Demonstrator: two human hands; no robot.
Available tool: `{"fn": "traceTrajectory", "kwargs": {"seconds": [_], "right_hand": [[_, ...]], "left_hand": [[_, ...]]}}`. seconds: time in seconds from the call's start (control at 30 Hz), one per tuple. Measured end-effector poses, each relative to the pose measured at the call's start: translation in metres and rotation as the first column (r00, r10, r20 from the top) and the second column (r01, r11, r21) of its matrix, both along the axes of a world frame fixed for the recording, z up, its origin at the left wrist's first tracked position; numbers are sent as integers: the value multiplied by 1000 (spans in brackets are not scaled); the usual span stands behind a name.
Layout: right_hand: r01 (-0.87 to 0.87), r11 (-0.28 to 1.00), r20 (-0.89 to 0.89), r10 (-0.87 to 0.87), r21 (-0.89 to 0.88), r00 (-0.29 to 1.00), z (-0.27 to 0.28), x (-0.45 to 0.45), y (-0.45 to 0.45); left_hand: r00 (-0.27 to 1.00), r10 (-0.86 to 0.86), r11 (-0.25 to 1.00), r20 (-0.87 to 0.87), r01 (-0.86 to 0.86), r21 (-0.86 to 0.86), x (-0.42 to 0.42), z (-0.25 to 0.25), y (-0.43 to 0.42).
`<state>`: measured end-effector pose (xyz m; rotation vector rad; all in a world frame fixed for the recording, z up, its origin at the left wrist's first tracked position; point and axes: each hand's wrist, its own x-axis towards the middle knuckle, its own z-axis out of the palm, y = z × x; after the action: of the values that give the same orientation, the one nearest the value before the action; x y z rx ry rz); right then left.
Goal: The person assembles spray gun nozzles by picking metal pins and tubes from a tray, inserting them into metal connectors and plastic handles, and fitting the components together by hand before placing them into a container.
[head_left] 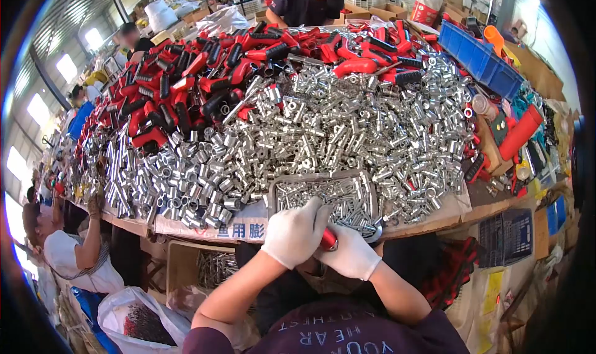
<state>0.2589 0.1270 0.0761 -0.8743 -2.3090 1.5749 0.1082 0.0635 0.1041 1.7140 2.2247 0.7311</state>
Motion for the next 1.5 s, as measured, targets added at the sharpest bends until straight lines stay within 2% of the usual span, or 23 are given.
{"fn": "traceTrajectory", "kwargs": {"seconds": [0.07,0.13,0.2,0.23,0.3,0.4,0.53,0.6,0.67,0.7,0.73,0.8,0.87,0.93,1.0,1.1,1.2,1.23,1.27,1.33,1.4,1.47,1.5], "right_hand": [[36,999,-13,-36,27,999,-14,-3,10],[161,968,4,-163,-190,987,-29,-2,19],[184,889,43,-183,-418,982,-14,1,22],[181,892,39,-181,-414,983,-14,0,22],[181,885,-9,-204,-428,979,-18,-1,20],[162,901,-8,-181,-402,983,-12,-2,17],[170,855,-7,-198,-489,980,-13,-1,19],[173,854,1,-198,-490,980,-12,-2,20],[169,871,2,-189,-461,982,-17,0,20],[172,871,9,-189,-460,982,-17,0,19],[177,892,36,-178,-417,983,-16,0,18],[167,915,56,-158,-367,986,-23,0,18],[105,994,48,-103,-26,994,-37,-2,21],[142,989,101,-138,-35,985,-27,-4,16],[110,993,189,-100,-45,977,-29,-4,18],[144,987,67,-139,-69,988,-33,-3,14],[146,989,-21,-147,-35,989,-35,-5,10],[146,989,-56,-147,-23,987,-40,-4,10],[147,989,-54,-148,-16,988,-42,-3,11],[205,967,-93,-220,-154,971,-43,-3,10],[220,965,-75,-232,-142,970,-37,-5,10],[242,945,-12,-251,-220,968,-36,-7,11],[243,946,-9,-250,-216,968,-39,-6,12]], "left_hand": [[987,-104,985,124,84,152,-19,-10,18],[993,109,983,-34,-103,151,-53,-13,41],[908,266,964,-322,-251,90,-108,-50,60],[907,271,963,-323,-253,96,-121,-60,62],[865,152,987,-479,-159,25,-135,-71,62],[887,147,989,-439,-131,66,-138,-72,60],[896,285,947,-340,-209,244,-150,-56,52],[891,347,893,-292,-220,392,-149,-27,44],[914,354,877,-200,-250,411,-143,6,38],[963,261,902,-65,-219,371,-145,13,37],[963,261,901,-60,-221,373,-134,25,33],[990,-62,977,124,35,212,-107,47,26],[959,-264,964,102,260,48,-94,47,27],[923,-357,933,145,345,102,-87,44,28],[858,-433,899,276,435,59,-82,44,31],[887,-396,914,238,407,5,-78,37,38],[962,-272,940,27,272,-204,-62,39,44],[973,-230,946,12,226,-231,-59,33,46],[973,-231,948,14,228,-224,-57,30,47],[977,-209,961,39,212,-178,-53,30,50],[974,-227,959,18,227,-172,-59,36,55],[990,-44,995,-132,56,87,-80,30,72],[982,78,988,-171,-53,144,-103,27,86]]}}
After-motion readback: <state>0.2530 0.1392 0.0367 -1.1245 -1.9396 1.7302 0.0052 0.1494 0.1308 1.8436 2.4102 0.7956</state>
